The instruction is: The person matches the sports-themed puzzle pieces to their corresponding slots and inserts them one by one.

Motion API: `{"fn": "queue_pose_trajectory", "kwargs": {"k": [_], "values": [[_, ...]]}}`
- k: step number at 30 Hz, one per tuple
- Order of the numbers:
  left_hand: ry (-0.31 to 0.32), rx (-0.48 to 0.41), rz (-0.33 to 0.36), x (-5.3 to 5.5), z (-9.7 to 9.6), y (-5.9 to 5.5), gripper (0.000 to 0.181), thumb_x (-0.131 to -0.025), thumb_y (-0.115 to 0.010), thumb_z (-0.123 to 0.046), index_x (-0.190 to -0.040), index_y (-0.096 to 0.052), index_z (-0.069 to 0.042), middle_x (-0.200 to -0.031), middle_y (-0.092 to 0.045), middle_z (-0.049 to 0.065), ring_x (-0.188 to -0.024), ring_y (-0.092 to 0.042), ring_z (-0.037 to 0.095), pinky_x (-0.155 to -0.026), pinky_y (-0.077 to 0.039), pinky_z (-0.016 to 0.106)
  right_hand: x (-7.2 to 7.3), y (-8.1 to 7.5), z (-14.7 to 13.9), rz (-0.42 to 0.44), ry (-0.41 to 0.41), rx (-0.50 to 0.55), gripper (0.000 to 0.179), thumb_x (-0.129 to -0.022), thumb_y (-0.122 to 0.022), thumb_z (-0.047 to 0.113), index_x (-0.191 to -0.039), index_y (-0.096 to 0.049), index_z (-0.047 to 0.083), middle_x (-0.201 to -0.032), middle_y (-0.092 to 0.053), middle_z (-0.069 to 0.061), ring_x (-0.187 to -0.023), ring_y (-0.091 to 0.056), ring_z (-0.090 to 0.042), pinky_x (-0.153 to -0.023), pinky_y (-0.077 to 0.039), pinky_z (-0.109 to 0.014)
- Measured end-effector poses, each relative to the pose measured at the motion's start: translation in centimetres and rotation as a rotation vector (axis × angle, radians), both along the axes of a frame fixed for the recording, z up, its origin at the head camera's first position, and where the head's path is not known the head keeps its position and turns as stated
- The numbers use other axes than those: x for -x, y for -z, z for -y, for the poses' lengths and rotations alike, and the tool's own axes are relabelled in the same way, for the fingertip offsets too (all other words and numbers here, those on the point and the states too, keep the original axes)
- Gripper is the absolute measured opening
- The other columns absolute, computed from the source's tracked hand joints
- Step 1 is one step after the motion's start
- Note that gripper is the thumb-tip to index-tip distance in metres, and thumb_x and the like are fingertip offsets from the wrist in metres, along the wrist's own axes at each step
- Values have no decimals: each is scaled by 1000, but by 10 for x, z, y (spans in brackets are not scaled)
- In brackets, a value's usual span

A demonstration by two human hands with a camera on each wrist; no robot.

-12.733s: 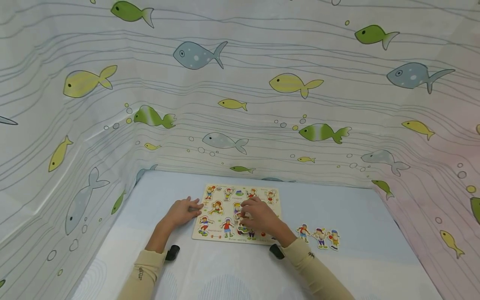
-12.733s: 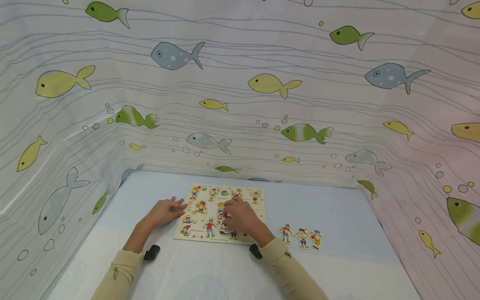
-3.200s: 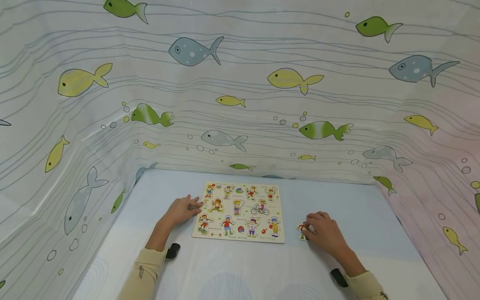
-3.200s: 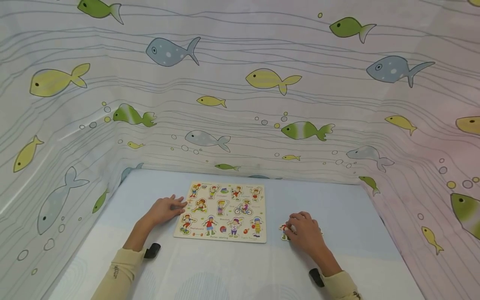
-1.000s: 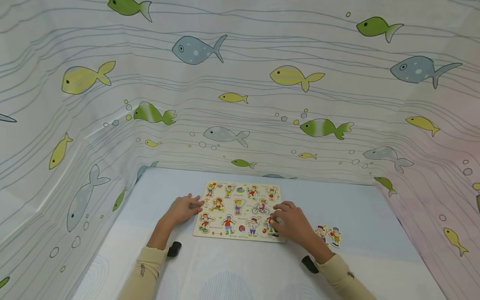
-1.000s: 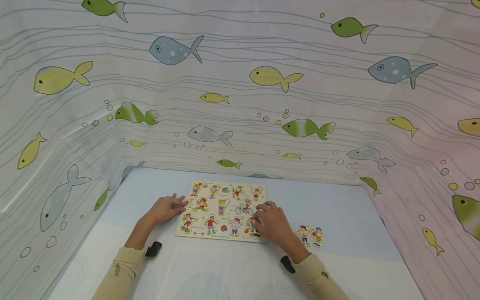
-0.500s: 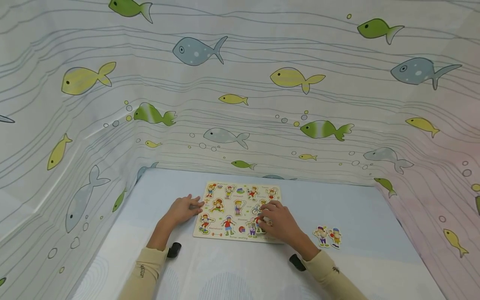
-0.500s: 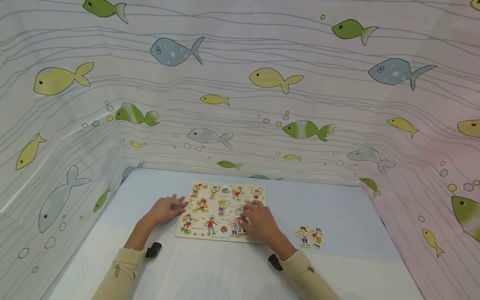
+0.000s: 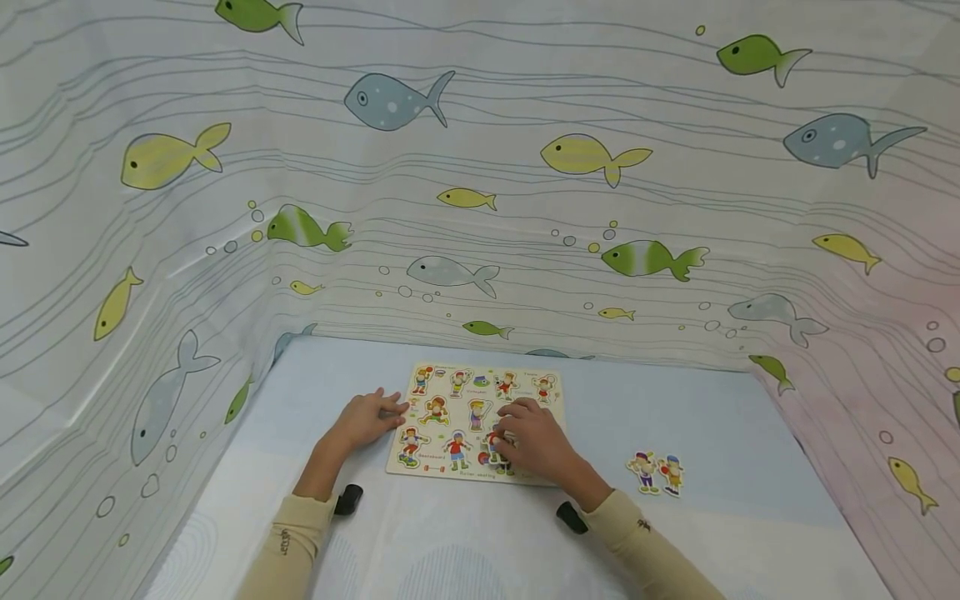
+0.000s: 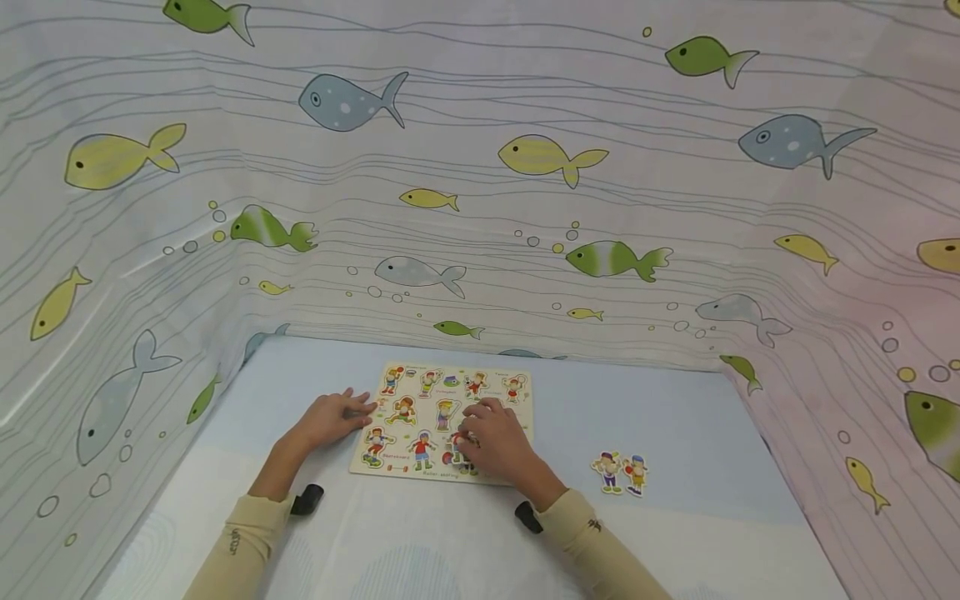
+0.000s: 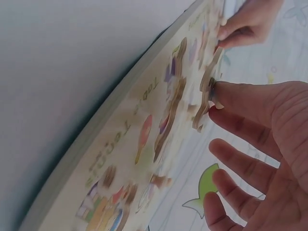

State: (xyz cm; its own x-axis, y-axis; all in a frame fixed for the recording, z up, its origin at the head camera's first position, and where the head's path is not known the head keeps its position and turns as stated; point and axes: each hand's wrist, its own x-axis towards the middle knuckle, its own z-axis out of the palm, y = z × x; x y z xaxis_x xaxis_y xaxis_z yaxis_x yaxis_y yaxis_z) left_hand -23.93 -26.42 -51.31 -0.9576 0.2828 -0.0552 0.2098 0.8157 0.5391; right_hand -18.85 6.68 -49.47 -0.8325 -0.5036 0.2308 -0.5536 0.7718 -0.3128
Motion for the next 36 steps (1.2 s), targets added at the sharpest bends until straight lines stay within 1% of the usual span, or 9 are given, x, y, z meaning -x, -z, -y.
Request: {"fn": "queue_pose_trajectory", "kwargs": {"k": [6, 9, 16, 20, 23, 26, 32, 36], "values": [[-17, 12, 7, 0, 0, 2, 32, -91, -72, -23, -121, -71, -10, -139, -54, 13, -139, -33, 44, -113, -22, 62, 4, -3, 14, 25, -9, -13, 6, -90, -71, 26, -92, -75, 21, -121, -65, -2, -123, -49, -24, -97, -45, -50], [-21, 9, 9, 1, 0, 3, 32, -91, -72, -23, -121, -71, -11, -139, -54, 13, -139, -33, 44, -113, -22, 62, 5, -5, 22, 40, -13, -27, 7, -90, -72, 28, -92, -74, 22, -122, -65, -1, -123, -49, -24, -101, -43, -51], [-9, -15, 17, 2, -1, 4, 35, -90, -73, -22, -122, -69, -9, -138, -54, 14, -139, -33, 44, -112, -23, 62, 7, -4, 36, 67, -8, -80, 8, -91, -71, 33, -92, -73, 25, -123, -64, 2, -123, -48, -21, -95, -46, -51], [-11, -13, 14, 1, 0, 2, 34, -90, -73, -21, -122, -70, -10, -138, -54, 14, -139, -33, 45, -112, -24, 62, 8, -2, 40, 80, -21, -77, 9, -92, -70, 33, -93, -73, 25, -124, -63, 2, -126, -47, -23, -96, -45, -52], [-15, -12, 11, 0, 0, 0, 33, -90, -73, -20, -121, -70, -9, -138, -55, 15, -138, -33, 45, -112, -24, 62, 8, -1, 44, 74, -40, -65, 8, -92, -70, 32, -92, -73, 24, -125, -63, 1, -126, -47, -24, -96, -46, -51], [-16, -17, 13, 0, 0, 0, 34, -90, -74, -20, -121, -70, -9, -138, -54, 15, -139, -33, 45, -112, -23, 63, 8, 1, 48, 59, -55, -60, 7, -91, -71, 31, -89, -72, 25, -125, -63, 1, -125, -48, -23, -94, -47, -50], [-4, -16, 16, 1, 1, 3, 34, -90, -73, -22, -122, -70, -9, -138, -54, 15, -138, -33, 45, -112, -24, 62, 11, 9, 55, 61, -57, -92, 7, -91, -71, 33, -91, -73, 26, -123, -63, 4, -125, -48, -20, -91, -49, -47], [-6, -15, 21, 2, 0, 1, 34, -90, -73, -22, -122, -70, -9, -138, -54, 15, -139, -33, 45, -112, -24, 62, 12, 12, 59, 69, -59, -105, 9, -91, -71, 35, -91, -73, 26, -122, -64, 5, -126, -47, -21, -91, -49, -47]]}}
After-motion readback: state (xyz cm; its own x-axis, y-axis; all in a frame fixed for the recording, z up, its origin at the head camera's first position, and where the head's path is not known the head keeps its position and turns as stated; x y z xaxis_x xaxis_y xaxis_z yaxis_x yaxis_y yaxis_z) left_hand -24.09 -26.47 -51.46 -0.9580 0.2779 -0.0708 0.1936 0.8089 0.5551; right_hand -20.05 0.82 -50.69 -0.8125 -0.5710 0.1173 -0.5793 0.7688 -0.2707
